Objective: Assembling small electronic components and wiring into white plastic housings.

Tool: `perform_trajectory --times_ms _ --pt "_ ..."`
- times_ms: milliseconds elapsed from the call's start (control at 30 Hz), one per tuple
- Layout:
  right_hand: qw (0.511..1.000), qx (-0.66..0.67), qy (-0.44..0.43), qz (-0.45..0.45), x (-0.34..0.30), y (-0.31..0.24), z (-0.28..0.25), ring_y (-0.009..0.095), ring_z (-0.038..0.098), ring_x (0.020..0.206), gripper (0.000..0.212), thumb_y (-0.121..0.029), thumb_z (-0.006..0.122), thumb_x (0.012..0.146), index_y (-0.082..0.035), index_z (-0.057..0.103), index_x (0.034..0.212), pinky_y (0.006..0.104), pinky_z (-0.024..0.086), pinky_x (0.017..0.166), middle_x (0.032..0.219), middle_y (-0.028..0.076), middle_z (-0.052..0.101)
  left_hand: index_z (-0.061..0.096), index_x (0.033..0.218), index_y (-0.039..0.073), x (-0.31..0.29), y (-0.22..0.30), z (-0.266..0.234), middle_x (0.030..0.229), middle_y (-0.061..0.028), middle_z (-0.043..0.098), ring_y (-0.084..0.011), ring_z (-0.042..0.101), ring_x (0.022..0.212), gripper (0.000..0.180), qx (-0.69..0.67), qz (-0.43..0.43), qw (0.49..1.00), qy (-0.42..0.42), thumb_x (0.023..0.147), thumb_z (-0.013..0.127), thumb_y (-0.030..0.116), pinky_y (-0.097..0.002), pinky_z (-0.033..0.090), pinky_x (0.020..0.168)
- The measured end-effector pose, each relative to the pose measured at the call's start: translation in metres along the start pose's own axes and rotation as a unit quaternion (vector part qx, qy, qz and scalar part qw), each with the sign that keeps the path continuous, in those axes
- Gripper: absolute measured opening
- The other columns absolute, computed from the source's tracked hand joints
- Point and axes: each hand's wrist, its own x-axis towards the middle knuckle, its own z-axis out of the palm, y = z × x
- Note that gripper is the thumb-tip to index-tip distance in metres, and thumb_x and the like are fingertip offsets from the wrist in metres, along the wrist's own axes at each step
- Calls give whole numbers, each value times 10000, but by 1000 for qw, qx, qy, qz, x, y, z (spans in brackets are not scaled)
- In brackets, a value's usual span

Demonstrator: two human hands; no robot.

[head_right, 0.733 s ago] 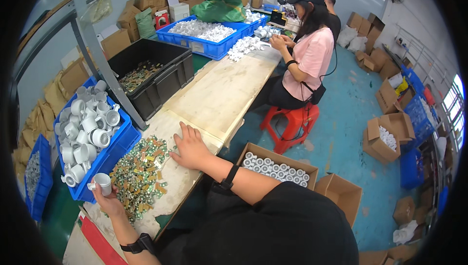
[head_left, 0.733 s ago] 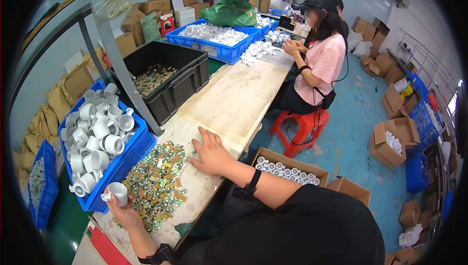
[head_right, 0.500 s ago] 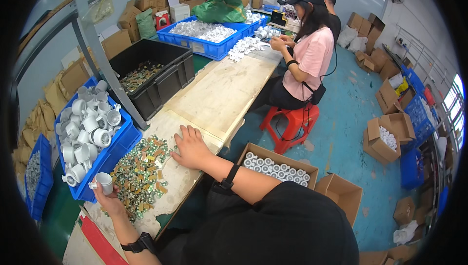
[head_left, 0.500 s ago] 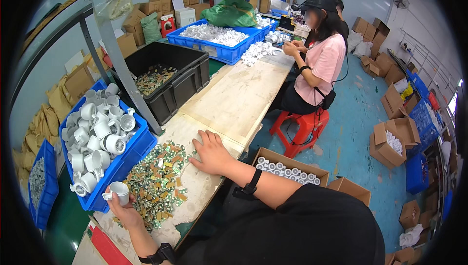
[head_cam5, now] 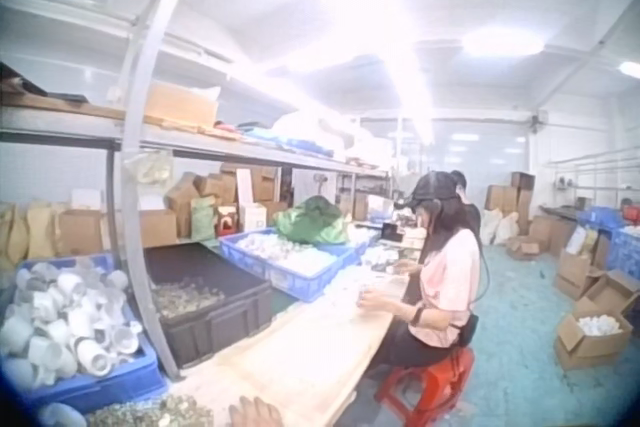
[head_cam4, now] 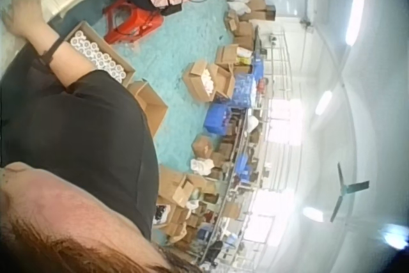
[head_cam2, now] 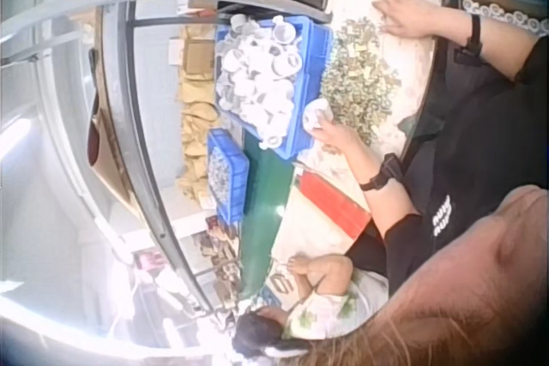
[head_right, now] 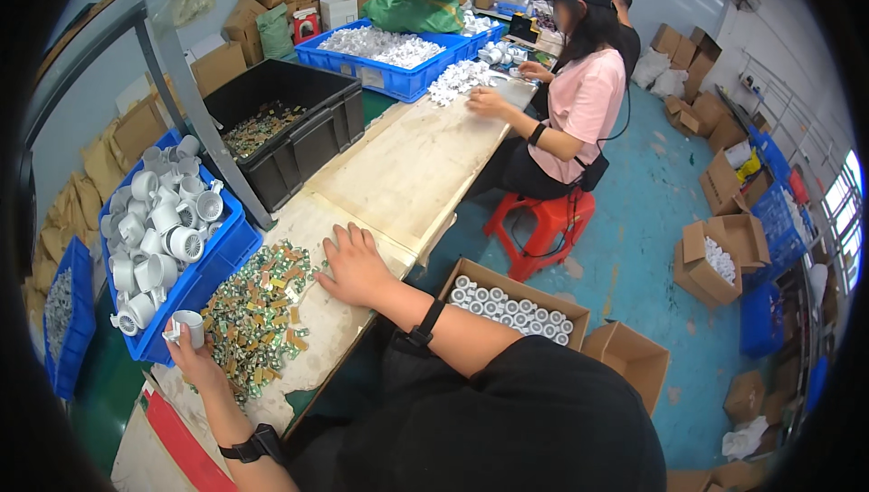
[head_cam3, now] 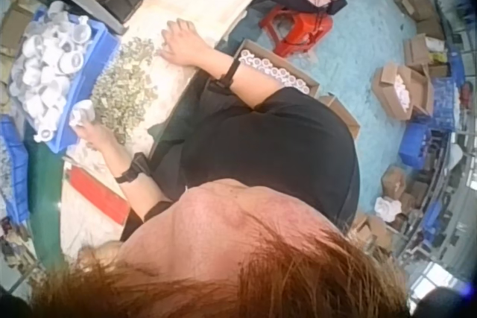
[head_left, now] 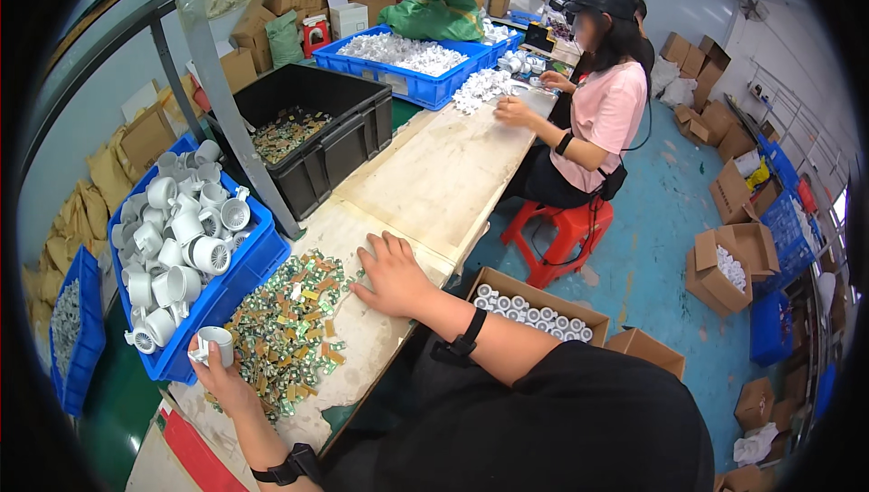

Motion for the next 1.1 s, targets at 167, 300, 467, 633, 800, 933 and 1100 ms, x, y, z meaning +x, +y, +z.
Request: perform_trajectory --times_ms 167,300,467,633,800,933,1100 --pt "999 43 18 -15 2 -3 -6 463 433 1362 538 -361 685 917 7 633 1306 565 311 1169 1460 259 498 533 1393 92 -3 2 3 1190 -75 647 -177 647 1008 476 13 -6 1000 13 987 684 289 -297 515 737" --pt "948 204 206 -127 7 39 -11 383 577 1195 306 -108 740 814 -46 687 1108 487 429 1074 1273 191 629 535 1380 98 -4 8 4 1185 -73 650 -169 648 993 460 17 -13 1000 -5 986 680 287 -296 514 726" --pt "924 2 371 92 40 161 -49 409 583 1007 228 -84 694 762 -56 617 974 524 475 895 1026 193 595 528 1352 72 -7 12 -2 1090 -77 659 -162 656 844 408 56 23 998 -8 1009 639 262 -280 514 648" --pt "967 -34 -12 253 80 312 -102 422 625 1251 849 -258 798 702 -64 552 1492 477 502 1079 1372 304 617 498 1368 79 -3 6 20 1023 -107 667 -185 666 693 416 69 -11 994 -88 1026 637 271 -290 528 534" --pt "984 131 35 112 135 154 -100 258 755 912 464 -188 839 838 -11 707 1246 385 600 810 1062 143 773 483 1377 87 -15 18 14 1041 -60 602 -117 593 817 463 67 36 983 -167 967 695 49 -272 531 681" --pt "856 489 -103 -134 107 -19 -88 147 685 1082 597 -80 856 828 -106 650 1388 321 571 873 1274 44 716 460 1440 81 -19 29 21 1213 -64 581 -146 611 1052 556 40 24 973 -226 960 740 101 -290 539 871" --pt "842 456 -169 -232 91 -137 -43 123 530 814 662 -143 944 729 -106 710 1347 305 481 752 988 -19 660 431 1468 71 -28 33 18 1298 -78 570 -177 587 1165 632 -20 31 964 -263 967 776 241 -338 495 1003"
